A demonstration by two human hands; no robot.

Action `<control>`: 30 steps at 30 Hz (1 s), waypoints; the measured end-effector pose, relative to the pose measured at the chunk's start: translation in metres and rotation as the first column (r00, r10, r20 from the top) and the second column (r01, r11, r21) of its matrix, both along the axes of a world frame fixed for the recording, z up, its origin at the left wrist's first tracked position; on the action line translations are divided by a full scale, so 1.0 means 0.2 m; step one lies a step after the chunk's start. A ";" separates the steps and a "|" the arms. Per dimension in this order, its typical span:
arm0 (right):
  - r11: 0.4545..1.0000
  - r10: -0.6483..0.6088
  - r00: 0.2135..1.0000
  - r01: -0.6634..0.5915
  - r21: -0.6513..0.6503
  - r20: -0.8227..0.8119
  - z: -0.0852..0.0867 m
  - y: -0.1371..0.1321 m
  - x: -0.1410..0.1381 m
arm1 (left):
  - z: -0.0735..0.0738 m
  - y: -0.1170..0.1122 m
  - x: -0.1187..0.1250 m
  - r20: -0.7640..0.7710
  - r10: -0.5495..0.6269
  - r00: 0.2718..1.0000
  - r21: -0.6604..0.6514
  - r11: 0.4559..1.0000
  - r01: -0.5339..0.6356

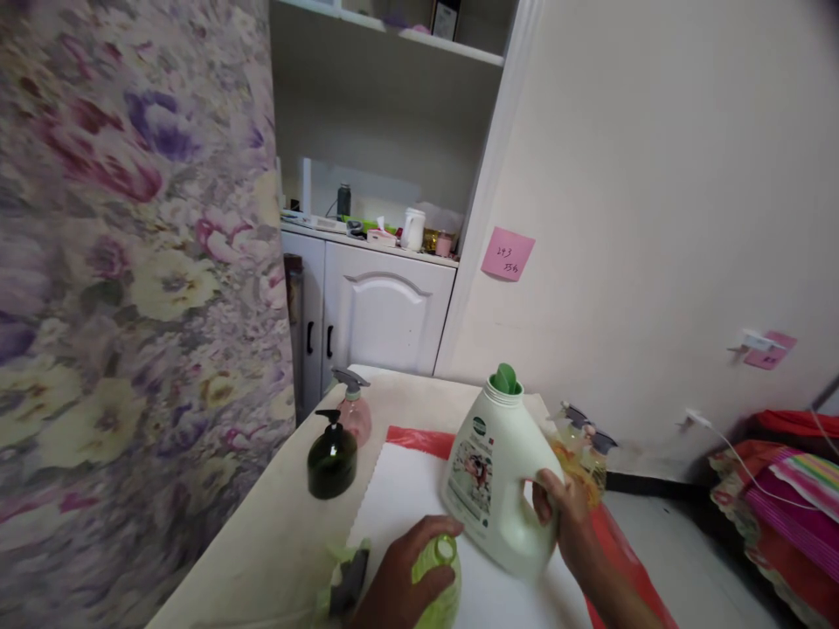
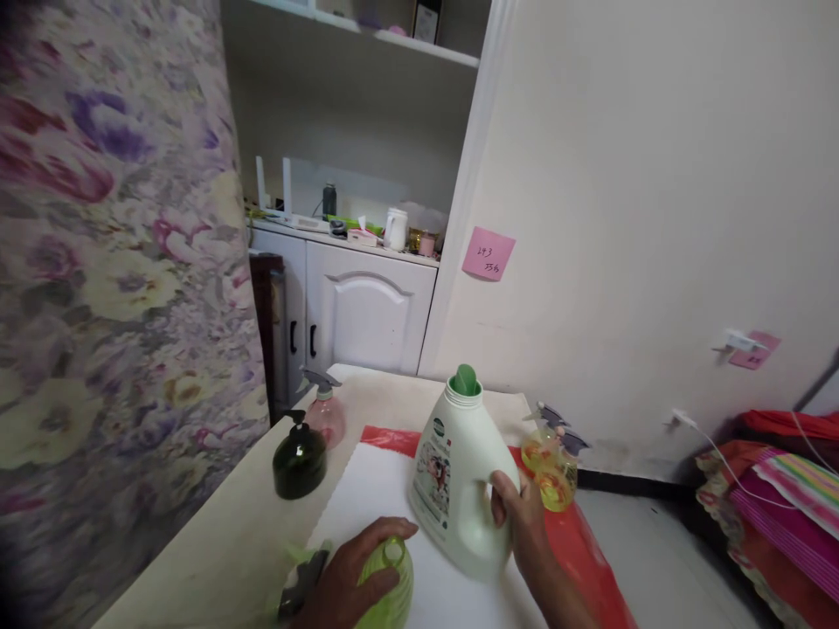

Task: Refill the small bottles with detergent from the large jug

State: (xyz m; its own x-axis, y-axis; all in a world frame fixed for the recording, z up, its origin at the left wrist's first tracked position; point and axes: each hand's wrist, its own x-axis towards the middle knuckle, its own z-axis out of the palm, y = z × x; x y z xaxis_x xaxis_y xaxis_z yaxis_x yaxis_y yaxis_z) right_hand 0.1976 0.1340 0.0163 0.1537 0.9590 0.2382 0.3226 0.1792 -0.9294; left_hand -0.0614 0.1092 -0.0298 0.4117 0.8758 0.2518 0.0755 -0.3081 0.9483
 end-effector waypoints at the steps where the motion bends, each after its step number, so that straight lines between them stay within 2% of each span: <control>1: 1.000 0.000 0.998 0.002 0.026 -0.060 -0.04 0.02 -0.02 | 0.00 0.00 0.00 -0.010 0.001 1.000 0.000 1.000 -0.001; 5: 0.998 -0.026 0.989 0.035 0.060 -0.146 -0.21 0.07 -0.04 | 0.01 -0.01 0.00 -0.086 0.017 0.996 -0.039 0.999 -0.021; 8: 0.998 -0.022 0.987 0.031 0.053 -0.156 -0.29 0.08 -0.03 | 0.01 -0.02 0.00 -0.087 0.011 0.996 -0.041 0.999 -0.015; 16: 0.999 -0.009 0.993 0.015 0.050 -0.121 -0.28 0.00 0.03 | -0.04 -0.02 -0.02 -0.094 0.001 0.996 -0.023 1.000 -0.003; 19: 0.985 -0.151 0.978 0.161 0.060 -0.140 -0.32 -0.12 0.07 | -0.05 -0.03 -0.02 -0.079 0.023 0.997 -0.025 0.999 -0.025; 21: 0.947 -0.307 0.940 0.317 0.049 -0.145 -0.37 -0.23 0.08 | -0.05 -0.03 -0.03 -0.054 0.056 0.997 -0.060 0.996 -0.059; 23: 0.933 -0.348 0.924 0.358 0.041 -0.160 -0.45 -0.34 0.06 | -0.04 -0.03 -0.04 -0.033 0.112 0.993 -0.089 0.989 -0.115; 25: 0.951 -0.297 0.944 0.305 0.040 -0.142 -0.54 -0.41 0.00 | -0.02 -0.01 -0.07 -0.018 0.198 0.980 -0.083 0.976 -0.199; 27: 0.983 -0.172 0.978 0.178 0.046 -0.115 -0.62 -0.44 -0.11 | -0.01 0.01 -0.12 -0.033 0.286 0.958 -0.053 0.956 -0.288; 30: 1.000 0.016 0.988 -0.013 0.024 -0.154 -0.68 -0.41 -0.29 | 0.01 0.03 -0.24 -0.177 0.410 0.895 0.035 0.911 -0.410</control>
State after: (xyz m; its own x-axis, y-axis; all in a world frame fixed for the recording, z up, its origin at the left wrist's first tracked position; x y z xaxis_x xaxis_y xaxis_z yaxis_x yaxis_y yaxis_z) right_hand 0.1399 0.0514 -0.1203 0.1762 0.9561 0.2343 0.1729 0.2042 -0.9635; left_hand -0.1097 0.1145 -0.0287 0.0536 0.9772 0.2056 0.3608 -0.2109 0.9085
